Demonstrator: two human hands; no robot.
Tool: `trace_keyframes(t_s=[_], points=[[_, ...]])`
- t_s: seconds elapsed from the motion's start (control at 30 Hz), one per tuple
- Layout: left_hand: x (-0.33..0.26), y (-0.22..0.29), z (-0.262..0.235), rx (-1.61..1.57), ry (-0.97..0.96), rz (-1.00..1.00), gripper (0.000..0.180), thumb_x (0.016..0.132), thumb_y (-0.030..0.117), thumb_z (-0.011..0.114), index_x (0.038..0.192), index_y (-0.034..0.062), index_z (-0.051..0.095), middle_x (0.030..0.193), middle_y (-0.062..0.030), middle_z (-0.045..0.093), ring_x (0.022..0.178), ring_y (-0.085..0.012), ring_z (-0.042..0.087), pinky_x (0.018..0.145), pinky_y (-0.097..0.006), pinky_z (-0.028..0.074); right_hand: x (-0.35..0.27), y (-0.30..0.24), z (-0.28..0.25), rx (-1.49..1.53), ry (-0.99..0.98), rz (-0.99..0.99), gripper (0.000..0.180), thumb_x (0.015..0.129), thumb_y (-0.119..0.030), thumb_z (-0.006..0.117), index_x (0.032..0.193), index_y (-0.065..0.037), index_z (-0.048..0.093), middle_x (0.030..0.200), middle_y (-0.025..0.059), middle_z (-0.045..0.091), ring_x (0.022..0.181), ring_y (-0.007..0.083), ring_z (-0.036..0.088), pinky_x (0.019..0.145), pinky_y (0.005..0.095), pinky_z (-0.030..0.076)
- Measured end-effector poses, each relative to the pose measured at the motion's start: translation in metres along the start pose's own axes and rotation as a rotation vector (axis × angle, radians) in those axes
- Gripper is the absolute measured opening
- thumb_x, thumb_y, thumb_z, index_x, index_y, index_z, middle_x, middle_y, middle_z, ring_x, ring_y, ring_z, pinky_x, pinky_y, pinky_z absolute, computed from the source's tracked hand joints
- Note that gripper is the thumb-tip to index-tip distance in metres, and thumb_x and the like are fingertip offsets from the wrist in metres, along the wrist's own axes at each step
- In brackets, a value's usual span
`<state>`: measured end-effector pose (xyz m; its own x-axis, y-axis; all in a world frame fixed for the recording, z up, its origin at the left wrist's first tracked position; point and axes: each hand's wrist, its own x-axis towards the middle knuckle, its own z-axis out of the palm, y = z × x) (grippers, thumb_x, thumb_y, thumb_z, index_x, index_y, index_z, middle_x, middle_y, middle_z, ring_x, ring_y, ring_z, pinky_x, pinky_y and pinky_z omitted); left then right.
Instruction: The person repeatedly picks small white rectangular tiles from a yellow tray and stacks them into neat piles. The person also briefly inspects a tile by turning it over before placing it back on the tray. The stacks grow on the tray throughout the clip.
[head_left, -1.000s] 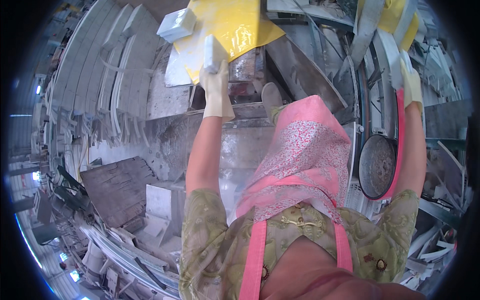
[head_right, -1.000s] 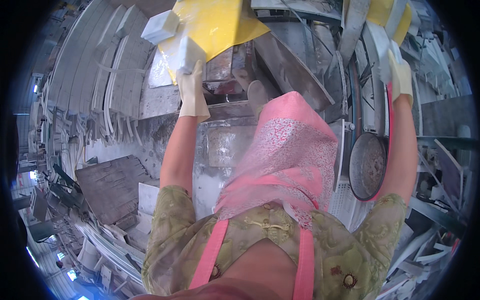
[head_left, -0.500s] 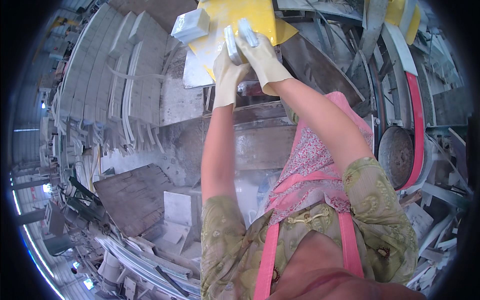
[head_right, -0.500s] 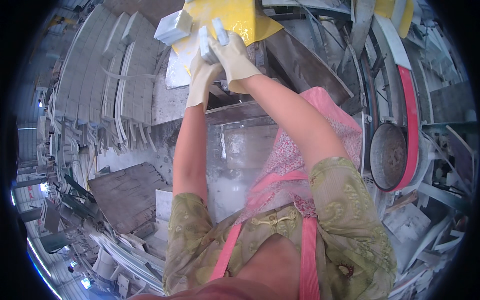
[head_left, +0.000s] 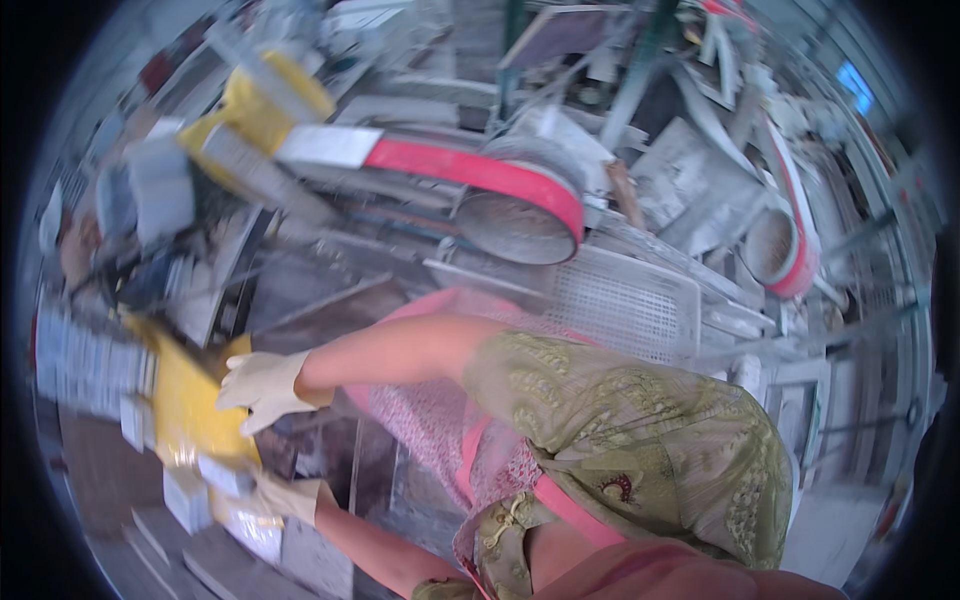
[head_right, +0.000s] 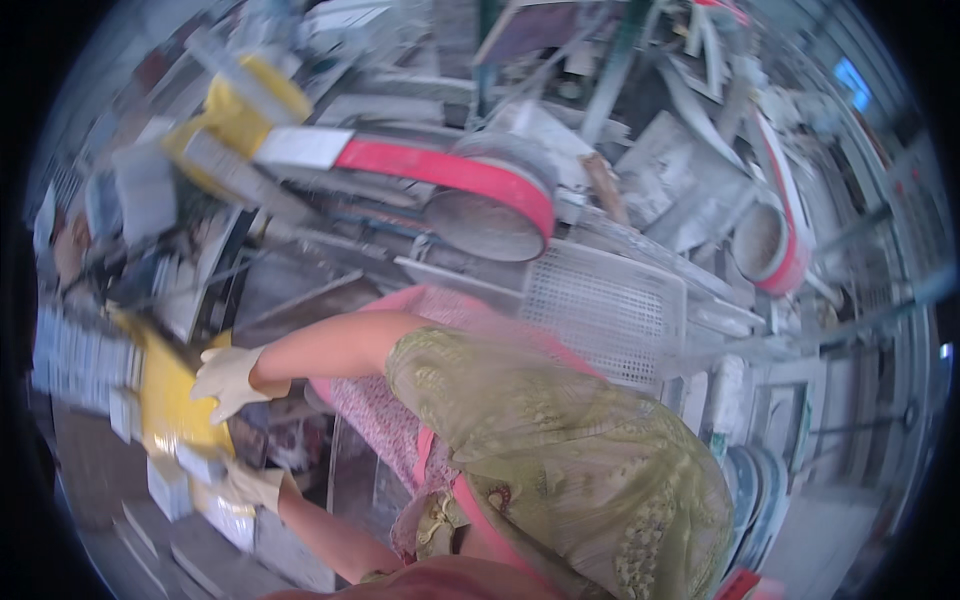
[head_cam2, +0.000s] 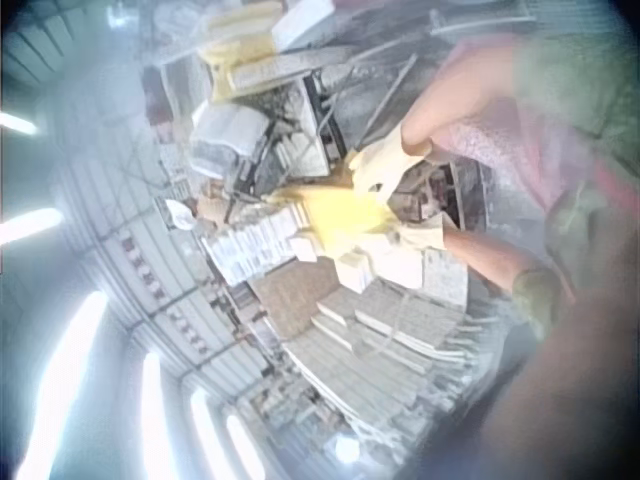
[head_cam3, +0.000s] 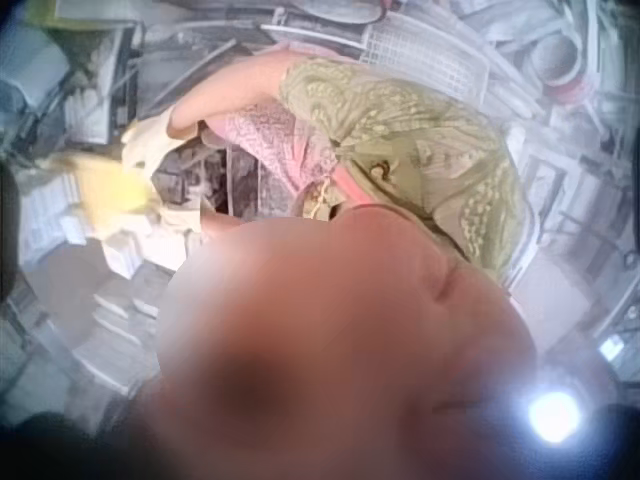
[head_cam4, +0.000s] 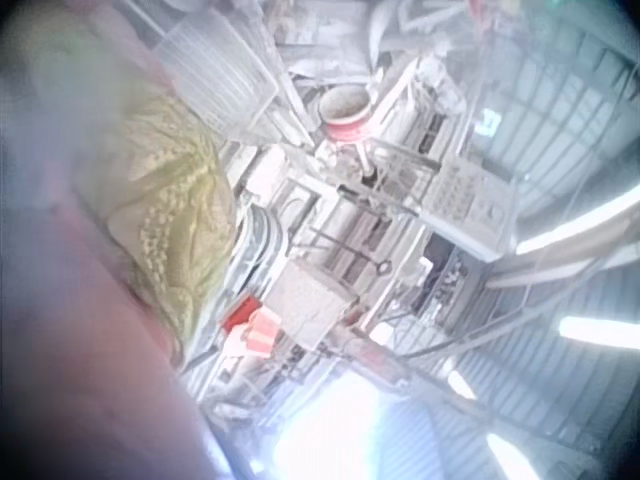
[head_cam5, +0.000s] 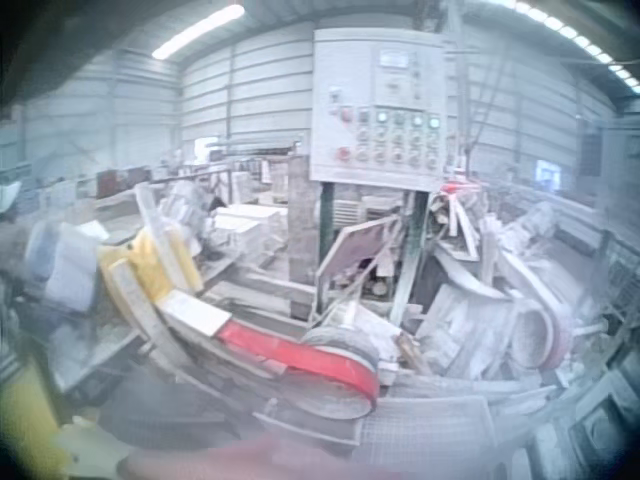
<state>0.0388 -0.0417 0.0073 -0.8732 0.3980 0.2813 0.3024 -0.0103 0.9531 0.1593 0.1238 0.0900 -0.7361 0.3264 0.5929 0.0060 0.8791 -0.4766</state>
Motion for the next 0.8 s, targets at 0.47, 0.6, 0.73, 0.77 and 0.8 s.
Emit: trace_keyframes(t_s=[0.47, 0.6, 0.73, 0.77, 0.8], points=[[0.002, 0.036, -0.008, 0.51, 0.102, 0.029, 0.072, 0.087, 0.058, 0.068, 0.104, -0.0123, 0.071, 0.106, -0.0245, 0.07, 0.091, -0.0327, 0.063, 0.088, -0.048, 0.049, -0.252, 0.138, -0.196, -1.004, -0.182, 0.537, 0.061, 0.092, -0.016, 0.053, 0.15, -0.001, 0.039, 0.158, 0.013, 0.039, 0.147, 0.0245, 0.036, 0.122, 0.0424, 0.024], [0.003, 0.037, -0.007, 0.515, 0.122, -0.03, 0.07, 0.088, 0.055, 0.067, 0.108, -0.0126, 0.07, 0.107, -0.0245, 0.07, 0.093, -0.0341, 0.063, 0.09, -0.048, 0.049, -0.258, 0.142, -0.184, -1.2, -0.212, 0.532, 0.057, 0.097, -0.014, 0.044, 0.151, 0.0, 0.038, 0.162, 0.0133, 0.033, 0.151, 0.0252, 0.029, 0.125, 0.0414, 0.02], [0.008, 0.03, -0.01, 0.515, 0.115, 0.01, 0.067, 0.089, 0.051, 0.066, 0.114, -0.0109, 0.069, 0.112, -0.0228, 0.07, 0.097, -0.0339, 0.063, 0.092, -0.047, 0.048, -0.259, 0.146, -0.179, -1.208, -0.184, 0.526, 0.056, 0.096, -0.015, 0.044, 0.149, 0.001, 0.04, 0.162, 0.0142, 0.033, 0.152, 0.0262, 0.028, 0.125, 0.0412, 0.02], [0.009, 0.028, -0.011, 0.532, 0.1, -0.017, 0.066, 0.09, 0.051, 0.066, 0.115, -0.0104, 0.069, 0.113, -0.0224, 0.07, 0.097, -0.0337, 0.063, 0.093, -0.046, 0.048, -0.259, 0.145, -0.179, -1.179, -0.16, 0.514, 0.056, 0.095, -0.015, 0.046, 0.149, 0.001, 0.041, 0.161, 0.0143, 0.034, 0.151, 0.026, 0.029, 0.124, 0.0415, 0.02], [0.012, 0.025, -0.011, 0.549, 0.097, -0.083, 0.065, 0.09, 0.05, 0.066, 0.116, -0.0099, 0.068, 0.114, -0.022, 0.07, 0.097, -0.0335, 0.063, 0.093, -0.046, 0.047, -0.258, 0.145, -0.179, -1.152, -0.131, 0.501, 0.056, 0.094, -0.015, 0.047, 0.148, 0.001, 0.043, 0.161, 0.0145, 0.035, 0.151, 0.0258, 0.03, 0.124, 0.0418, 0.021]])
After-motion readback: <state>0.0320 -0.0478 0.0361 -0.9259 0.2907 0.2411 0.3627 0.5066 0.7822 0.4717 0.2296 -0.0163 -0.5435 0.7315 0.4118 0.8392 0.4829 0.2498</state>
